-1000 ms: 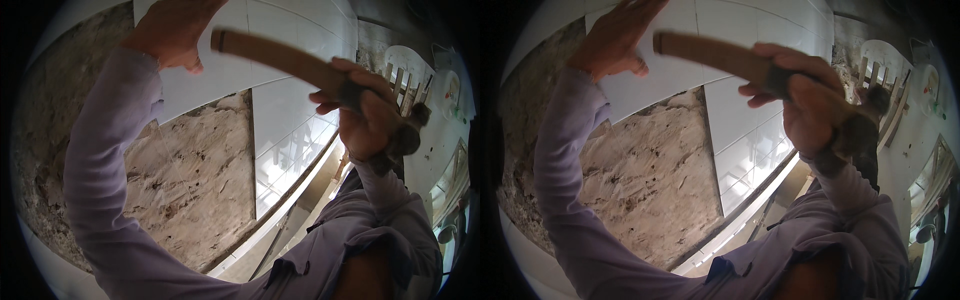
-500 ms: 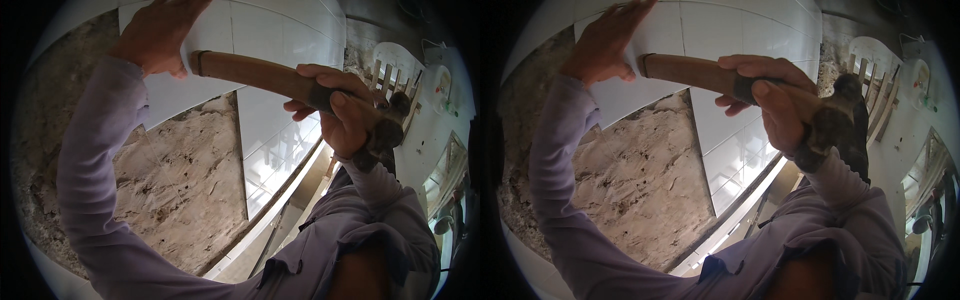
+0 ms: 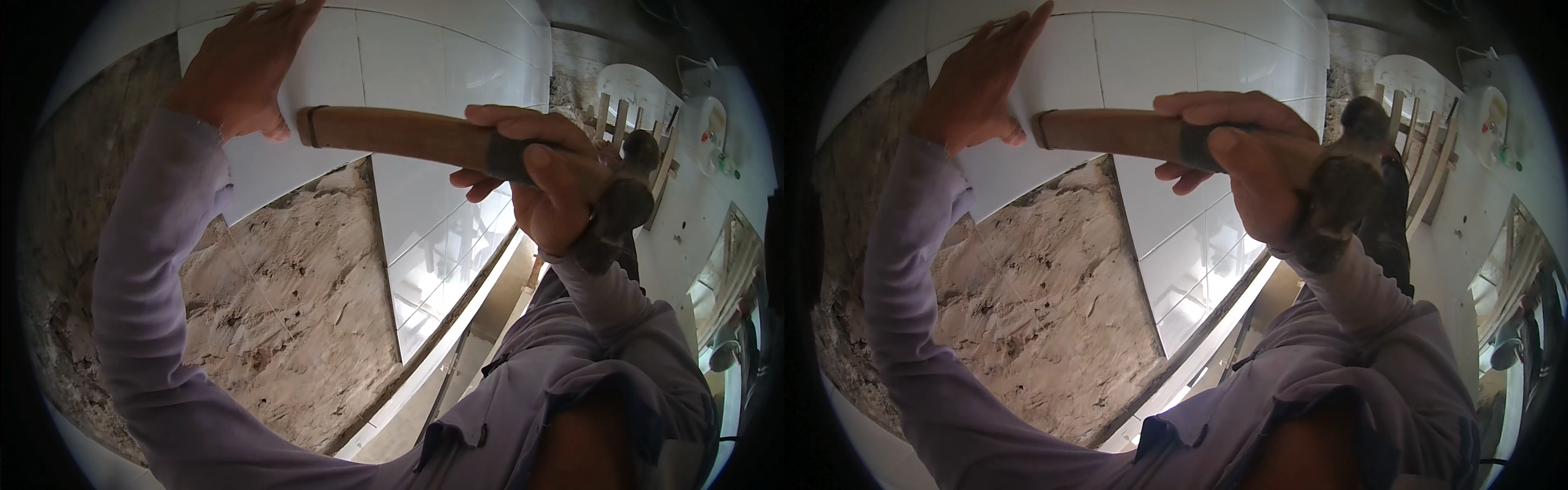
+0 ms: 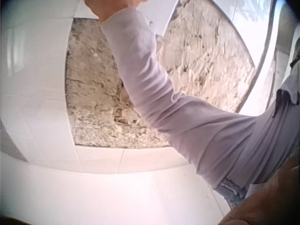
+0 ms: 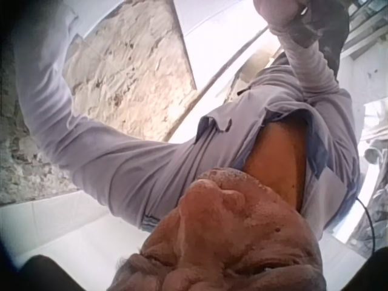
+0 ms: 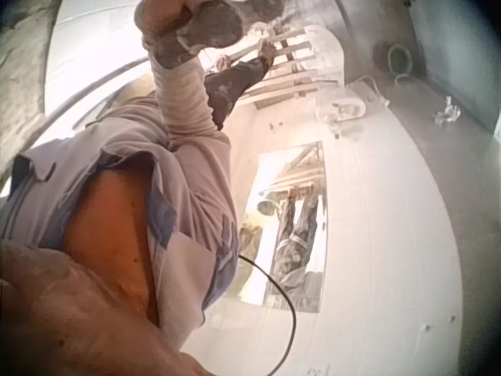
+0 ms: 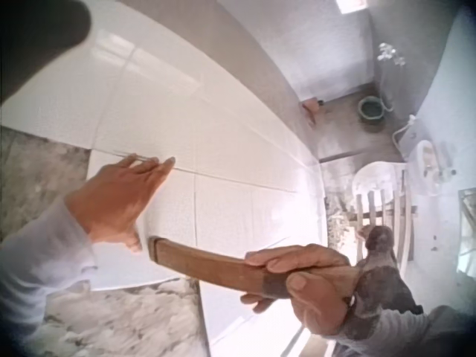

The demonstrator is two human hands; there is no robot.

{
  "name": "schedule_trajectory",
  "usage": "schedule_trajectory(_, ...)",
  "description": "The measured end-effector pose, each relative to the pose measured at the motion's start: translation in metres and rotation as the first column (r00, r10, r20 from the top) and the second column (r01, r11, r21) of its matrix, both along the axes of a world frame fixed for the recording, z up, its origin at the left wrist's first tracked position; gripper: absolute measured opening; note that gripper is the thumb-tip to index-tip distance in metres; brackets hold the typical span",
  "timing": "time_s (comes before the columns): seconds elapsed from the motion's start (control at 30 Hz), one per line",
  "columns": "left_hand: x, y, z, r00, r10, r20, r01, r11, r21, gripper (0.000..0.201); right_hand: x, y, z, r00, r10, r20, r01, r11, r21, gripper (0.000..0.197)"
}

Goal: The person applies cement mortar to a wall using a trowel, places a white ceramic tile, and taps it into place with a hammer. The person repeats this process for multiple tiles on a partially tiled wall.

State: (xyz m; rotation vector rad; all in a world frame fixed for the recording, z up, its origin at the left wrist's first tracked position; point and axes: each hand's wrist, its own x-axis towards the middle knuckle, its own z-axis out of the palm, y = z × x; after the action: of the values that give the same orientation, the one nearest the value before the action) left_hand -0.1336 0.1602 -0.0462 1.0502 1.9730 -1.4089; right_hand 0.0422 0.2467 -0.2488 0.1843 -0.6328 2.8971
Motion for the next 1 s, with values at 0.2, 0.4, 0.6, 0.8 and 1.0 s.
schedule_trajectory(0.2, -0.003, 0.001, -0.001, 1.000, 0.007, -0.012, -0.007, 1.000, -0.009, 0.125, 0.000, -0.001, -0.002, 0.999, 0.017, 0.031, -0.017, 1.000, 0.018, 0.030)
schedule_trajectory(0.4, -0.023, -0.039, -0.012, 0.999, -0.010, -0.049, 0.020, 0.978, 0.209, 0.135, 0.000, -0.006, 0.001, 0.999, -0.007, 0.033, 0.007, 1.000, 0.020, 0.029)
schedule_trajectory(0.6, -0.024, -0.034, -0.009, 0.999, -0.030, -0.024, 0.034, 0.981, 0.189, 0.133, 0.001, -0.008, 0.000, 0.999, -0.039, 0.028, 0.039, 0.999, 0.007, 0.027)
schedule_trajectory(0.8, -0.021, -0.025, -0.008, 1.000, 0.019, -0.019, -0.016, 0.985, 0.173, 0.136, 0.001, -0.007, 0.003, 0.994, -0.043, 0.097, 0.047, 0.998, -0.037, 0.027)
schedule_trajectory(1.0, -0.021, -0.034, -0.017, 0.999, 0.030, 0.041, -0.038, 0.982, 0.185, 0.132, 0.006, 0.048, -0.022, 0.990, 0.065, 0.123, -0.076, 0.993, 0.087, 0.027)
